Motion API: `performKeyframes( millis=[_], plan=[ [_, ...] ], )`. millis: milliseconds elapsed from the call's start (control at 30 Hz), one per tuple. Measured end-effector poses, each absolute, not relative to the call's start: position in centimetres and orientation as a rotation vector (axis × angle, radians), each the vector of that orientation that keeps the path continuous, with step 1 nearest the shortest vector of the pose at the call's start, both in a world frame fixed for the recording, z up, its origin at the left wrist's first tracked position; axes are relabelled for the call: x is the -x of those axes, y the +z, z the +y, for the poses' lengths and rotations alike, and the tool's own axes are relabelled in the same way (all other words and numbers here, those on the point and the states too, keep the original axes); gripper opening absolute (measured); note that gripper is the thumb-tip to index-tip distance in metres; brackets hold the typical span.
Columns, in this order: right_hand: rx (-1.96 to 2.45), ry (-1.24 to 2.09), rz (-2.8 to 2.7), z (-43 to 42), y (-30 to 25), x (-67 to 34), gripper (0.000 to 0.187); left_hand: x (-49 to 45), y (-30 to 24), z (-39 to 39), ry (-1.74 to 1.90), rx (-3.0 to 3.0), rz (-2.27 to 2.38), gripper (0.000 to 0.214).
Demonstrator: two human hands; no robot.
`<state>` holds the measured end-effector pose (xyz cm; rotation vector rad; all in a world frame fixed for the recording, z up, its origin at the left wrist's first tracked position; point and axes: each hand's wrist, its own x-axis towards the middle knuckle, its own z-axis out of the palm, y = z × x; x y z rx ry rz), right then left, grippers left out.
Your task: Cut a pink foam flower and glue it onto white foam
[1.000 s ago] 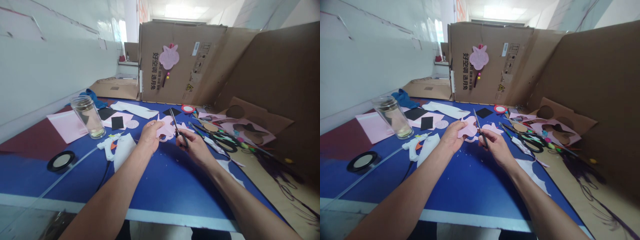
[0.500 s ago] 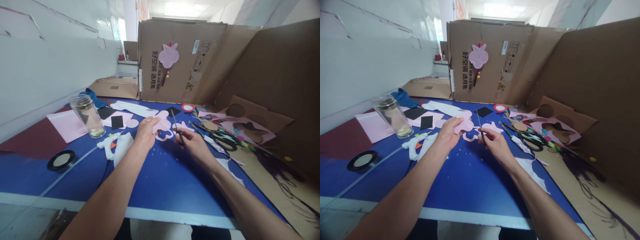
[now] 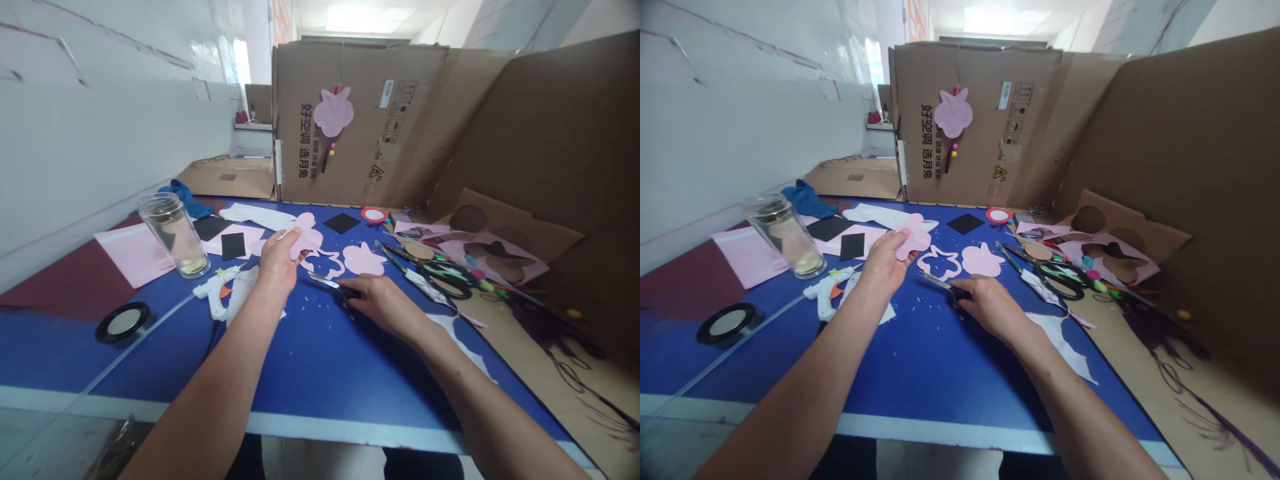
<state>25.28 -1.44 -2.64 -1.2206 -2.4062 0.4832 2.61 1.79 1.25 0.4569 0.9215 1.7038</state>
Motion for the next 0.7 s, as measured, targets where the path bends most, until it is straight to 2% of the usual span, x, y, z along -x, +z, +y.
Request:
performKeyframes(
  millis=[333,567,700],
  plan=[
    [1.695,0.214,-2.465,1.0,-2.0,-30.1,0.035,-3.4,1.1,1.5,1.580,-0.550,1.019,0.029],
    [1.678,0.272,-2.529,1.2,-1.4,-30.9,0.039,-5.1,-0.1,0.7,1.362,-0.702,1.045,0.016],
    [1.686,0.369,-2.550,1.1,-1.0,-30.9,0.042,-6.2,-0.9,0.5,1.305,-0.740,1.076,0.026]
  ],
)
